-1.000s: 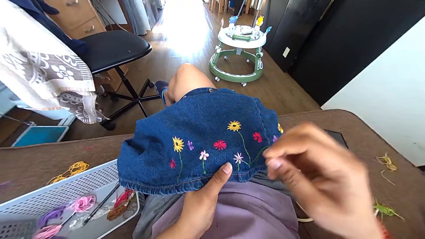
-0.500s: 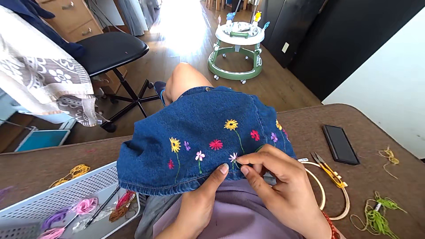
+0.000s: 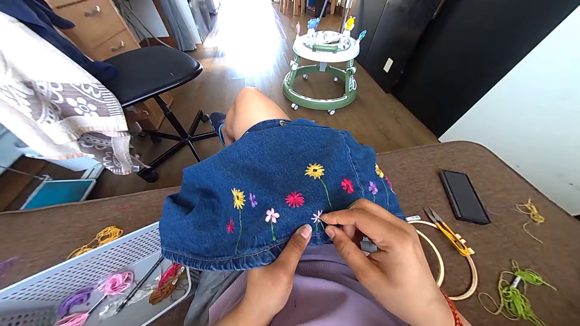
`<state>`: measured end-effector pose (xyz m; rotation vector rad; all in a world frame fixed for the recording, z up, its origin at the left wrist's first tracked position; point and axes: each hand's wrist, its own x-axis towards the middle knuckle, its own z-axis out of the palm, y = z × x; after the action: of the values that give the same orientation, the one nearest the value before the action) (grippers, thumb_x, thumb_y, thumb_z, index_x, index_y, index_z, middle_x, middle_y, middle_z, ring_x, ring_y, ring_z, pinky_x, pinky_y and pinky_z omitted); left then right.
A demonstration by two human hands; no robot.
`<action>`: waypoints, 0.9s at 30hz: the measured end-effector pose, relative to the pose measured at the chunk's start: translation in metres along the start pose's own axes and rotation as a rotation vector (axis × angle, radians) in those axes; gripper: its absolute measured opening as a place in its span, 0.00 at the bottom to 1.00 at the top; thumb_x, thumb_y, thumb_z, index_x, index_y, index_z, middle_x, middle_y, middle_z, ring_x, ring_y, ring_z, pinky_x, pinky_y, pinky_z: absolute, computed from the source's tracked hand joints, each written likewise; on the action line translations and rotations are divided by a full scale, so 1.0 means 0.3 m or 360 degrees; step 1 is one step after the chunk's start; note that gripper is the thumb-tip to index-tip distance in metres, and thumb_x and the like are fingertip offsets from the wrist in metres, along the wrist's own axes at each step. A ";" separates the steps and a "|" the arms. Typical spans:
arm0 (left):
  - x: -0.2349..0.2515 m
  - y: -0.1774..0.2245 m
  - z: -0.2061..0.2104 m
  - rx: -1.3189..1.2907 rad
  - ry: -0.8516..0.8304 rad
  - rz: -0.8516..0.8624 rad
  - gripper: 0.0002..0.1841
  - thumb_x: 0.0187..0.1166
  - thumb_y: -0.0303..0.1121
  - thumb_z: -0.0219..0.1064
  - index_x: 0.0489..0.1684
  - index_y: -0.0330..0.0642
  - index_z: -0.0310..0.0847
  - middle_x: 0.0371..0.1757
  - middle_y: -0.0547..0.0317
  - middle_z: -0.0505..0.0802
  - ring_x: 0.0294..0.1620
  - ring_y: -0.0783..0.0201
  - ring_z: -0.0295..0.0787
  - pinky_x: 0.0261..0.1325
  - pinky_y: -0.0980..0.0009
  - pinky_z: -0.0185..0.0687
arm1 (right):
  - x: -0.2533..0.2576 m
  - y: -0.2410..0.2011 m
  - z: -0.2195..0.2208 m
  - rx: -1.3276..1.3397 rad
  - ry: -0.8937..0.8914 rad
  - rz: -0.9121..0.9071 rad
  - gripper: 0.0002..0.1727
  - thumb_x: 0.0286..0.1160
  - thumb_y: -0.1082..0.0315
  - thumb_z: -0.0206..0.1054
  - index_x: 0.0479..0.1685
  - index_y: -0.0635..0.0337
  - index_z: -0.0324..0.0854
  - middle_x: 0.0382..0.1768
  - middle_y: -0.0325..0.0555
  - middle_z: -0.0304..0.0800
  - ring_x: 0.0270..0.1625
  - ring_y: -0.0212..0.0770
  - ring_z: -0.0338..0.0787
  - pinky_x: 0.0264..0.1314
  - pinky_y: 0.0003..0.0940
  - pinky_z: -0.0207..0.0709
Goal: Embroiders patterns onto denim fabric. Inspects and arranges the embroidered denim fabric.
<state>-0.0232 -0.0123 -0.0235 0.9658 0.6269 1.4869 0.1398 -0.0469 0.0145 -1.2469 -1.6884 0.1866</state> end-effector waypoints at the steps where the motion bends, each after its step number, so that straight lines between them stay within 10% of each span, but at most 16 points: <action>1: 0.001 -0.003 0.000 0.0063 -0.0011 0.0078 0.15 0.66 0.21 0.78 0.51 0.37 0.87 0.45 0.56 0.97 0.50 0.65 0.95 0.61 0.67 0.91 | 0.004 -0.005 -0.005 -0.0024 0.0027 -0.0043 0.08 0.78 0.63 0.69 0.44 0.54 0.92 0.31 0.30 0.83 0.29 0.17 0.79 0.29 0.10 0.76; 13: -0.011 0.027 0.000 -0.0099 -0.0051 -0.0108 0.14 0.67 0.19 0.77 0.50 0.34 0.87 0.46 0.54 0.96 0.51 0.64 0.95 0.62 0.64 0.90 | 0.089 -0.012 0.052 -0.0134 0.0160 -0.0294 0.09 0.77 0.58 0.73 0.37 0.52 0.83 0.31 0.29 0.83 0.34 0.22 0.81 0.36 0.15 0.75; 21: -0.010 0.140 0.013 -0.0800 -0.0076 -0.0559 0.13 0.71 0.17 0.72 0.53 0.29 0.84 0.51 0.39 0.95 0.52 0.49 0.96 0.64 0.52 0.90 | -0.011 0.029 -0.010 -0.0340 0.0493 -0.0750 0.20 0.72 0.40 0.74 0.45 0.41 0.75 0.51 0.29 0.83 0.60 0.30 0.83 0.67 0.29 0.74; 25: -0.041 0.195 -0.045 -0.0037 -0.0648 -0.0254 0.20 0.76 0.29 0.73 0.67 0.48 0.80 0.66 0.57 0.92 0.67 0.57 0.90 0.74 0.56 0.84 | 0.004 0.117 -0.018 -0.0483 0.0305 -0.0676 0.07 0.83 0.68 0.61 0.49 0.50 0.84 0.50 0.37 0.92 0.65 0.38 0.87 0.75 0.38 0.75; 27: -0.046 0.228 -0.061 0.0658 -0.0855 0.0106 0.18 0.79 0.28 0.71 0.65 0.31 0.81 0.63 0.48 0.92 0.61 0.60 0.93 0.64 0.63 0.91 | 0.037 0.102 -0.067 -0.0311 0.0246 -0.0625 0.09 0.89 0.65 0.59 0.48 0.52 0.87 0.48 0.36 0.94 0.62 0.34 0.90 0.73 0.34 0.82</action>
<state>-0.0755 -0.0342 0.0212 1.6472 0.5136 1.0955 0.1750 -0.0323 0.0124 -1.0125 -1.8076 -0.3099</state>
